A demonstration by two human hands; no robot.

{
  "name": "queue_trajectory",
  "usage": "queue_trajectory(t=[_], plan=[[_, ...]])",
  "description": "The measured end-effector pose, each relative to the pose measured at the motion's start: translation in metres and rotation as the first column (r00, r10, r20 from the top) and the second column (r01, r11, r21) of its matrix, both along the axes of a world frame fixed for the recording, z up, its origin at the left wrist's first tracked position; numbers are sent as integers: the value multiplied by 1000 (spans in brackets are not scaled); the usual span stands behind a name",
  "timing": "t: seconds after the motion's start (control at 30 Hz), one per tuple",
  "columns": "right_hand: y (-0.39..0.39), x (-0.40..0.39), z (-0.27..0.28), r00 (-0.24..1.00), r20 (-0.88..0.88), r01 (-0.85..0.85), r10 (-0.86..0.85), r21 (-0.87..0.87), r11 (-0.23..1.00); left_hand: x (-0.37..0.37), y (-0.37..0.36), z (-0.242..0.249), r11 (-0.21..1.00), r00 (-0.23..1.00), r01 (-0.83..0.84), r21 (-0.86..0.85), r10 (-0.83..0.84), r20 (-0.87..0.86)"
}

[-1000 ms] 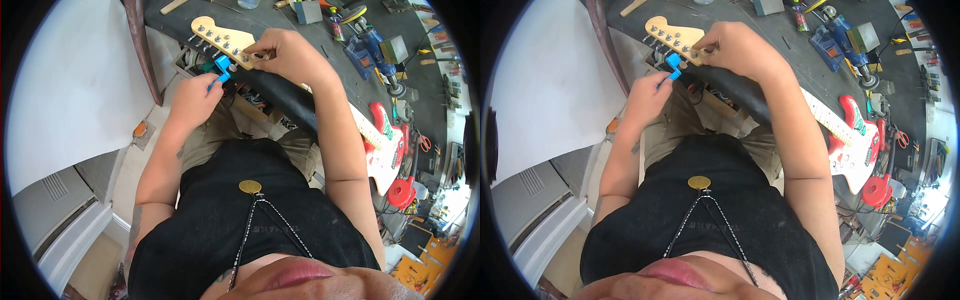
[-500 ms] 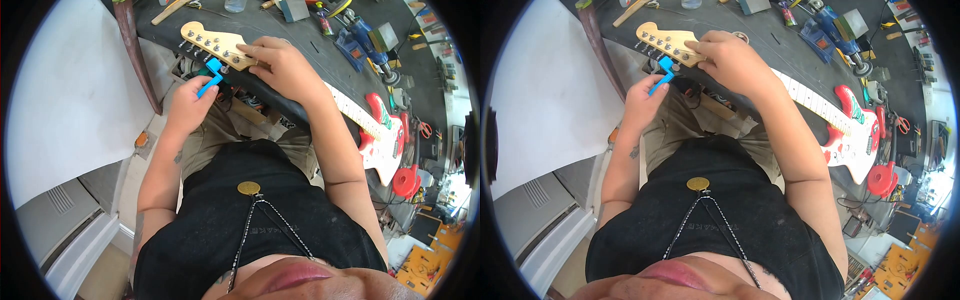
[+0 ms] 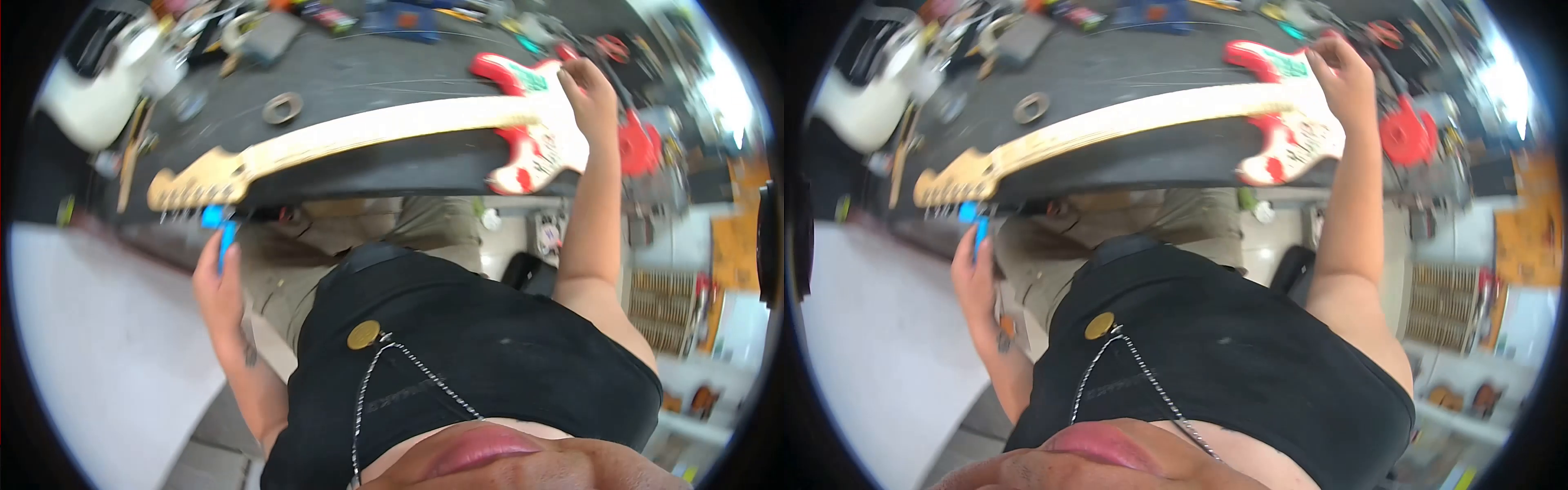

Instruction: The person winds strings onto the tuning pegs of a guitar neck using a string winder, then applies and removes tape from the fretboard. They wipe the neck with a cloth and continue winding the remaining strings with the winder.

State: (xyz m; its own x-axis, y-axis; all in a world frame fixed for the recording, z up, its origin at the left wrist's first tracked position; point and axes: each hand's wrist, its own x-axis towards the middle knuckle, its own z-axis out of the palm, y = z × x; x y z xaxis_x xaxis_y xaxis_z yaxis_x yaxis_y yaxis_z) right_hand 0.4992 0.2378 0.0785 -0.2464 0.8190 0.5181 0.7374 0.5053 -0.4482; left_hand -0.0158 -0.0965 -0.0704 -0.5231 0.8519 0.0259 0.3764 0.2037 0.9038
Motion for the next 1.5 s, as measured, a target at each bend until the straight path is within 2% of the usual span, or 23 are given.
queue_trajectory(t=[0.07,0.1,0.17,0.2,0.27,0.3,0.43,0.5,0.63,0.7,0.77,0.83,0.87,0.93,1.0,1.07,1.1,1.2,1.3,1.43,1.5], plan=[[21,73,-13,976,-140,155,-167,-89,984,-9,-5,-8,1000,998,-5,26,6,-55],[20,98,-21,970,-137,194,-203,-79,978,-12,-7,-6,999,998,34,35,-32,-50],[21,130,-38,929,-56,360,-365,-82,929,-18,-12,6,995,994,3,-100,8,110],[14,134,-41,906,20,422,-423,-140,896,-19,-14,12,995,994,13,-96,-2,109],[15,150,-62,905,24,422,-424,-170,891,-20,-16,21,990,993,53,-130,-38,113],[12,146,-64,864,81,503,-497,-185,845,-21,-16,25,987,995,59,-149,-46,89],[17,142,-71,842,127,538,-524,-113,836,-16,-19,38,988,999,40,-150,-36,27],[20,140,-73,911,147,389,-385,8,921,-14,-21,45,980,998,65,-188,-64,11],[31,137,-69,916,240,317,-320,54,947,-7,-25,52,979,998,56,-197,-60,-10],[37,135,-65,928,291,197,-234,152,969,-6,-30,49,989,999,22,-144,-26,-23],[37,121,-54,947,273,129,-171,165,978,-9,-31,49,991,1000,21,-135,-24,-20],[36,87,-38,961,275,-19,-40,207,978,-11,-35,53,991,1000,30,-129,-31,-1],[34,64,-32,962,271,-101,39,220,970,-12,-37,54,989,1000,-17,-150,15,-15],[28,12,-22,963,243,-152,121,114,982,-14,-35,54,998,999,30,-52,-28,44],[30,-40,-23,956,199,-238,215,97,967,-12,-31,60,999,999,16,-37,-15,33],[19,-100,-16,942,87,-325,325,-14,946,-8,-29,67,1000,1000,10,-11,-10,28],[16,-126,-12,932,141,-327,334,-72,942,-5,-29,69,1000,998,12,4,-13,54],[5,-210,-5,914,31,-404,405,-38,914,-3,-33,70,999,999,-4,37,2,40],[-19,-281,19,889,30,-455,456,-41,890,-1,-41,71,998,998,-18,53,15,66],[-26,-338,4,771,-38,-637,635,-51,769,-2,-58,69,995,996,-74,71,70,54],[-33,-357,-7,750,28,-654,661,-113,748,-4,-66,69,997,996,-61,54,58,65]])
